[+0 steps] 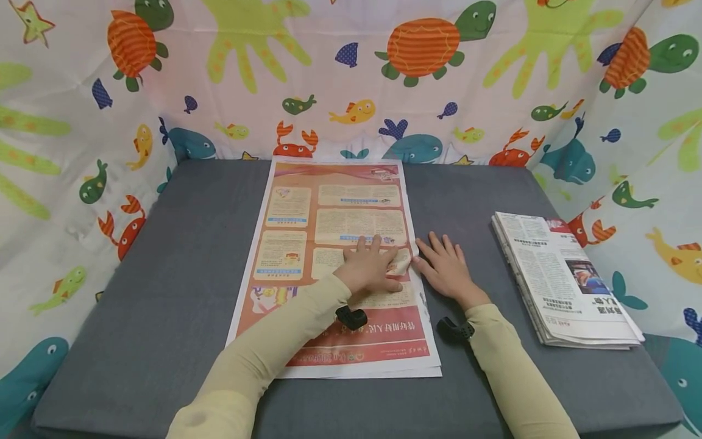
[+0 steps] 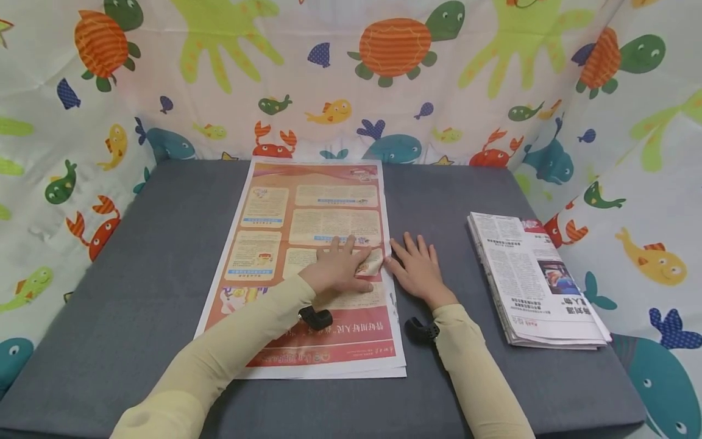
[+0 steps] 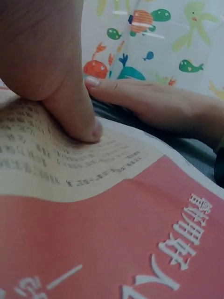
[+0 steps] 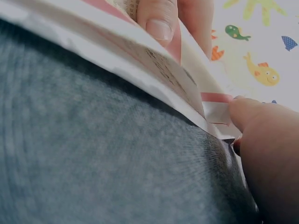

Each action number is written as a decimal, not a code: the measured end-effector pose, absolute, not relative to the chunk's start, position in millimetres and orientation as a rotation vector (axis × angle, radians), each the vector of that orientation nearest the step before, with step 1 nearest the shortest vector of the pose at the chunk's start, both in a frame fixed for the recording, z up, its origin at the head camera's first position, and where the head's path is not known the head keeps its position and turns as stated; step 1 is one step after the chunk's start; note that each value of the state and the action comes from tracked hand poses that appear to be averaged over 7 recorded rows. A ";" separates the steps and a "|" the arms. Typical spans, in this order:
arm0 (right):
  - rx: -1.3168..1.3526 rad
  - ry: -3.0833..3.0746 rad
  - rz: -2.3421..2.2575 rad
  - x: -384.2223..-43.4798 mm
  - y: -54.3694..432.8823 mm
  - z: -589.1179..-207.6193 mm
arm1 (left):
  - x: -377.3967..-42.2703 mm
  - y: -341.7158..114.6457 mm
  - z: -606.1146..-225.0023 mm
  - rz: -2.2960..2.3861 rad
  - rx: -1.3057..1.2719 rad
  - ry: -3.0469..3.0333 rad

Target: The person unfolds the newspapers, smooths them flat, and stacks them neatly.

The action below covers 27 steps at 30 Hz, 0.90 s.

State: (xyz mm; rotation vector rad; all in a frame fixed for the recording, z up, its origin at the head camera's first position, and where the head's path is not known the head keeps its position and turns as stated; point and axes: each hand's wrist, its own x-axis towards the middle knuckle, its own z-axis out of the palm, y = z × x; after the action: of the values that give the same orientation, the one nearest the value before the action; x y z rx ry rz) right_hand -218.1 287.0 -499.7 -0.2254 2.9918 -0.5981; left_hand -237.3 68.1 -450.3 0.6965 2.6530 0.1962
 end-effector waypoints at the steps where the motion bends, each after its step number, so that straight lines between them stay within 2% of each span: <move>1: -0.224 2.993 -0.600 -218.3 287.2 -499.5 | -238.4 67.6 -450.1 0.197 0.705 2.650; 17: -0.270 2.998 -0.555 -216.9 288.2 -496.9 | -254.1 54.8 -447.4 0.408 0.806 2.582; 22: -0.271 2.991 -0.562 -215.8 286.8 -496.3 | -256.5 44.1 -444.2 0.623 0.879 2.575; 27: -0.265 2.987 -0.550 -215.9 286.5 -496.7 | -253.3 33.0 -435.6 0.854 0.815 2.521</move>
State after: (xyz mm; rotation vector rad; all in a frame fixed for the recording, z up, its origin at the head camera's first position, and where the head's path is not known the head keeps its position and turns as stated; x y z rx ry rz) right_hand -215.9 286.5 -496.7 -0.2649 2.9868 -0.5501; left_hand -253.3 33.0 -435.6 0.8149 2.5214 0.8542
